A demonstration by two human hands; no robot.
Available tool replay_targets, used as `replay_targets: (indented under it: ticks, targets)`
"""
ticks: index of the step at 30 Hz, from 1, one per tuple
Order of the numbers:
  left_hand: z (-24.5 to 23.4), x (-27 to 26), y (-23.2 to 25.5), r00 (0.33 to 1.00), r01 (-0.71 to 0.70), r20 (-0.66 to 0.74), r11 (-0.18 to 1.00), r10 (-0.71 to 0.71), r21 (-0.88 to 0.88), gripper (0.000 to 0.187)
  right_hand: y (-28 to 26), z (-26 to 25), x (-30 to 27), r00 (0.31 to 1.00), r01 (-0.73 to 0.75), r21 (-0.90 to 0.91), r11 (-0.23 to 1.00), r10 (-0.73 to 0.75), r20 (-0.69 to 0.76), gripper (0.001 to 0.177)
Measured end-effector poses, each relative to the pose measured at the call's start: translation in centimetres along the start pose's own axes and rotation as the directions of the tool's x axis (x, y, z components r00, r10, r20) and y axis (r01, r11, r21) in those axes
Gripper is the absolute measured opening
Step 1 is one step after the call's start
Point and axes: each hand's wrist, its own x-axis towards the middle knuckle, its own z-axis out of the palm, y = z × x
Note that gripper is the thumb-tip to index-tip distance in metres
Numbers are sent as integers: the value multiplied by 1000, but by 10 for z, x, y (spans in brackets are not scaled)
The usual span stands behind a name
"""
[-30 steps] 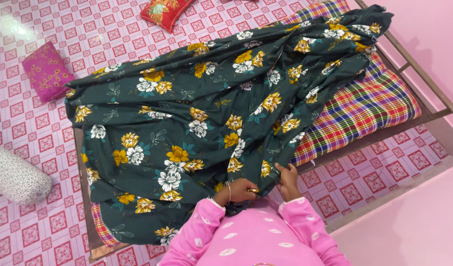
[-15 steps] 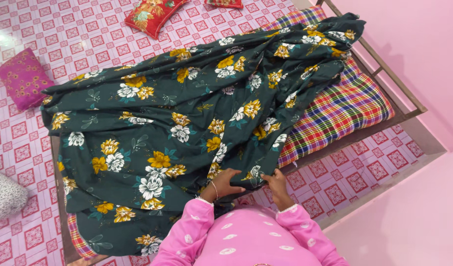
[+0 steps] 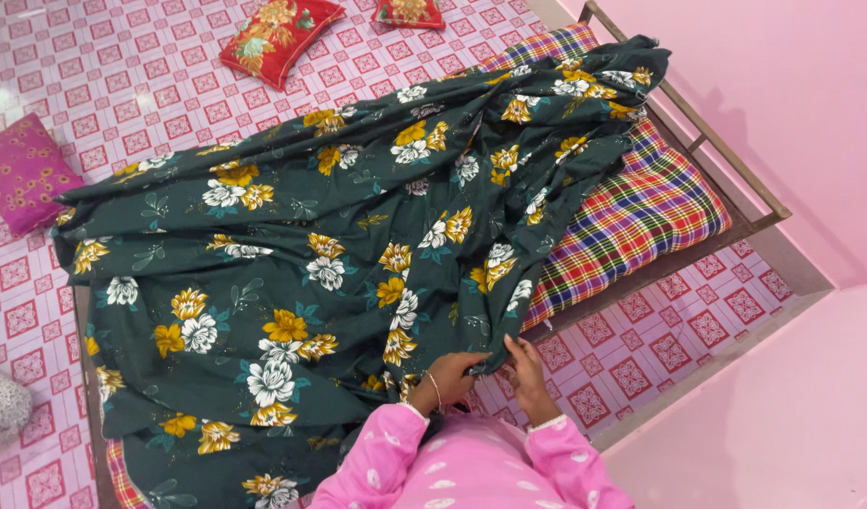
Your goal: The person spreads a patterned duvet over a mattress and manually tucks the edges of the duvet underneath the mattress along the sides and corners.
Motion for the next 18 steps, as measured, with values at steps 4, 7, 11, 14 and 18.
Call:
replay_targets:
  ticks: [4,7,11,14,18]
  targets:
    - [10,-4,-15,992,-100,78,995,97,29,54,-9,8,30,999,8,215,977,2,-46,25]
    - [13,-2,-28,981,56,190,996,-42,-67,52,-13,21,39,973,94,156,983,-58,-225,30]
    - [-3,4,-42,972,87,216,996,-90,23,44,-6,24,29,923,196,107,975,-146,-356,29]
    - [-18,14,-45,964,55,257,996,-70,64,44,-2,23,24,823,272,-53,961,-261,-504,30]
    - [-19,33,-47,951,62,302,998,-67,27,58,6,14,13,812,258,-100,961,-271,-517,24]
